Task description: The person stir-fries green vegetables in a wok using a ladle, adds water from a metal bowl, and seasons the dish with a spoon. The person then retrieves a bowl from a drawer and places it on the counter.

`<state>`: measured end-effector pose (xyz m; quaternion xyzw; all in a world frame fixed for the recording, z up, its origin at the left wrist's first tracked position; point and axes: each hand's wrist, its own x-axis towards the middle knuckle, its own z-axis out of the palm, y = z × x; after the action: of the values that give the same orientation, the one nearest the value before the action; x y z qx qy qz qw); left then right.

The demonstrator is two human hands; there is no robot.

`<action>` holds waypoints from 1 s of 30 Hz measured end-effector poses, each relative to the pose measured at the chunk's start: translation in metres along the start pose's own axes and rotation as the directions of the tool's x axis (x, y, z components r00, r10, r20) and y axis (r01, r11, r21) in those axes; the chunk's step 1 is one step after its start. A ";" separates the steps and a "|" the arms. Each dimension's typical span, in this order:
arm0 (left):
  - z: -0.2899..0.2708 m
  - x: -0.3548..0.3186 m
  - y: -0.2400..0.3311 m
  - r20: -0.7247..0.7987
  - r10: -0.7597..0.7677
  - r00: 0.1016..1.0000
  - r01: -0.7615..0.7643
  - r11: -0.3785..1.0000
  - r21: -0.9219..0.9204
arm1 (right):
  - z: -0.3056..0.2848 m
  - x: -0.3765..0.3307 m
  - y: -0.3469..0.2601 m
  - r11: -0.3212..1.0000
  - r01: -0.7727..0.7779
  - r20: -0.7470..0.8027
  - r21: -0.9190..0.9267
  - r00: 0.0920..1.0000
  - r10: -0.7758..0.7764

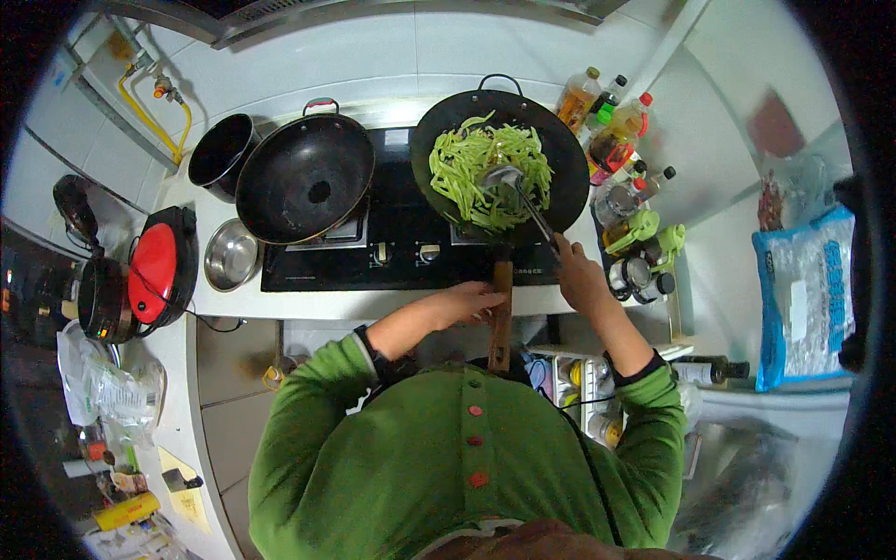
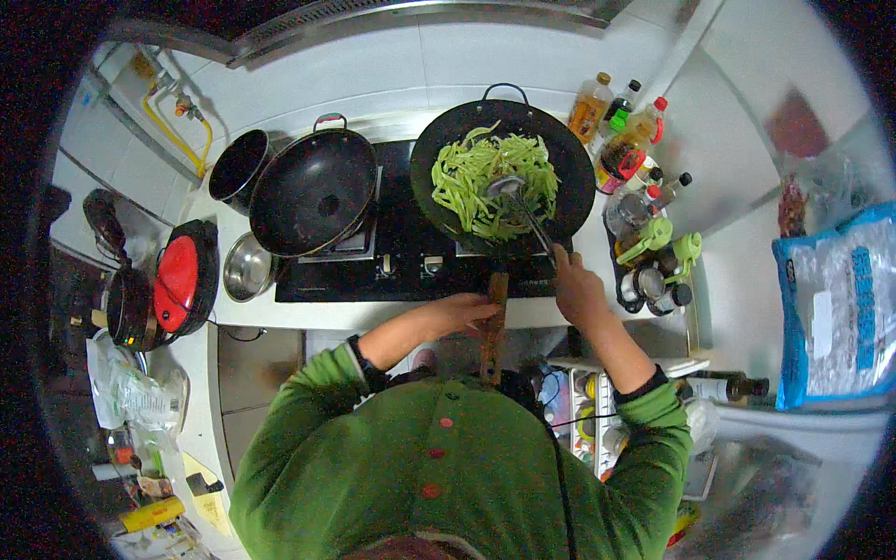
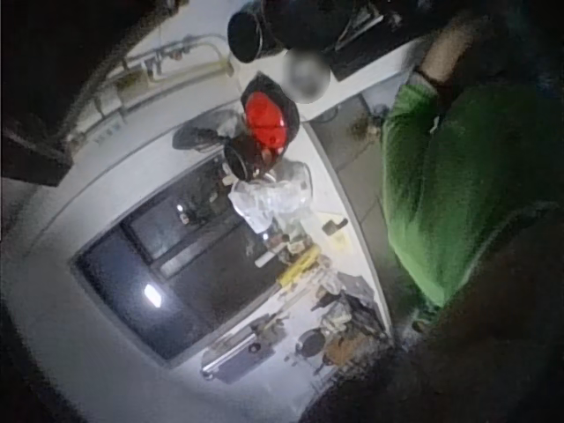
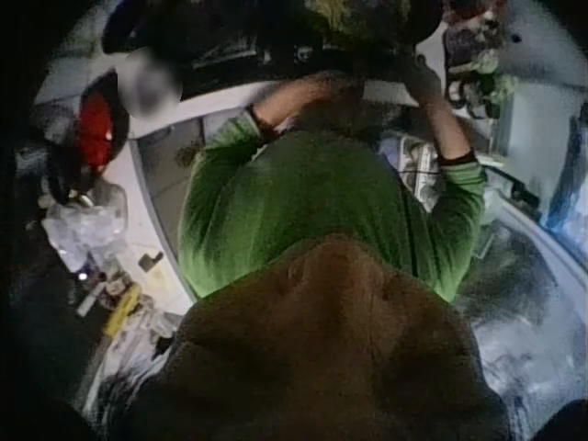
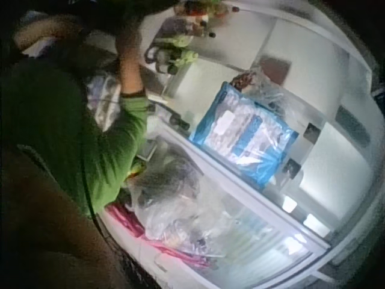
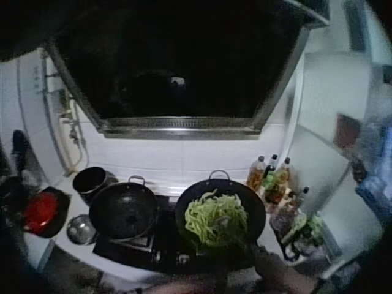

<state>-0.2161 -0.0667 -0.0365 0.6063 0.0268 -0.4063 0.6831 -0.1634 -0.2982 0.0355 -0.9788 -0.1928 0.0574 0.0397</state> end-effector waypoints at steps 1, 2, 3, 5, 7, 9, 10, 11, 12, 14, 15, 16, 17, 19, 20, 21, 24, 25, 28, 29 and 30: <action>0.005 0.006 -0.001 0.054 -0.014 0.998 0.017 0.998 -0.054 | 0.002 -0.001 -0.004 0.998 -0.029 -0.053 -0.048 0.998 0.026; 0.010 0.011 -0.002 0.098 -0.041 0.994 0.051 0.994 -0.098 | 0.001 -0.001 -0.005 0.994 -0.065 -0.073 -0.088 0.996 0.059; 0.013 0.014 -0.003 0.147 -0.062 0.987 0.083 0.986 -0.146 | -0.002 0.001 -0.005 0.993 -0.104 -0.148 -0.060 0.984 0.095; 0.016 0.016 -0.006 0.135 -0.059 0.989 0.082 0.981 -0.176 | -0.015 -0.003 0.006 0.990 -0.111 -0.150 -0.089 0.984 0.097; 0.017 0.017 -0.007 0.167 -0.043 0.985 0.077 0.976 -0.204 | -0.025 0.000 0.018 0.993 -0.094 -0.314 0.065 0.943 0.110; 0.017 0.014 -0.009 0.238 -0.030 0.971 0.083 0.973 -0.216 | -0.030 0.021 0.030 0.989 -0.126 -0.328 0.077 0.934 0.144; 0.018 0.013 -0.009 0.231 -0.043 0.972 0.094 0.972 -0.214 | -0.029 0.038 0.034 0.973 -0.216 -0.263 0.084 0.937 0.231; 0.019 0.012 -0.009 0.224 -0.056 0.973 0.104 0.972 -0.211 | -0.025 0.060 0.035 0.963 -0.252 -0.244 0.095 0.932 0.268; 0.018 0.012 -0.007 0.214 -0.071 0.974 0.116 0.972 -0.205 | -0.019 0.078 0.035 0.947 -0.307 -0.212 0.091 0.924 0.319; 0.018 0.010 -0.006 0.189 -0.066 0.980 0.102 0.978 -0.183 | -0.003 0.118 0.025 0.903 -0.332 -0.174 0.273 0.906 0.386; 0.018 0.009 -0.005 0.178 -0.070 0.981 0.102 0.979 -0.175 | 0.006 0.132 0.014 0.887 -0.271 -0.213 0.373 0.906 0.366; 0.017 0.010 -0.005 0.183 -0.076 0.980 0.110 0.977 -0.185 | 0.015 0.140 0.002 0.878 -0.269 -0.196 0.396 0.909 0.367; 0.016 0.010 -0.005 0.200 -0.069 0.977 0.111 0.972 -0.207 | 0.021 0.141 -0.011 0.917 -0.210 -0.225 0.339 0.928 0.296; 0.013 0.013 -0.008 0.265 -0.043 0.963 0.117 0.956 -0.269 | 0.022 0.119 -0.024 0.963 -0.068 -0.226 0.260 0.966 0.129; 0.011 0.015 -0.010 0.297 -0.042 0.954 0.122 0.959 -0.256 | 0.015 0.097 -0.025 0.981 -0.011 -0.224 0.193 0.973 0.055; 0.007 0.018 -0.011 0.329 -0.040 0.943 0.126 0.961 -0.245 | 0.005 0.074 -0.024 0.990 0.061 -0.233 0.127 0.972 -0.030; -0.002 0.022 -0.018 0.413 -0.006 0.910 0.139 0.946 -0.292 | -0.044 0.016 -0.019 0.992 0.072 -0.162 -0.100 0.983 -0.088; -0.004 0.023 -0.020 0.446 0.019 0.895 0.143 0.934 -0.327 | -0.061 0.001 -0.018 0.989 0.030 -0.132 -0.146 0.990 -0.050; -0.008 0.026 -0.020 0.469 0.035 0.882 0.120 0.947 -0.298 | -0.103 -0.039 -0.022 0.993 0.003 -0.180 -0.116 0.983 -0.024; -0.010 0.027 -0.019 0.483 0.038 0.875 0.105 0.959 -0.265 | -0.117 -0.052 -0.021 0.994 -0.029 -0.136 -0.101 0.991 0.015; -0.010 0.027 -0.018 0.481 0.035 0.876 0.098 0.963 -0.249 | -0.129 -0.063 -0.018 0.996 -0.049 -0.108 -0.081 0.993 0.040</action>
<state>-0.2039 -0.0713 -0.0678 0.3884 -0.0794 -0.5481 0.7365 -0.2116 -0.3126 0.1717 -0.9853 -0.1706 -0.0017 0.0077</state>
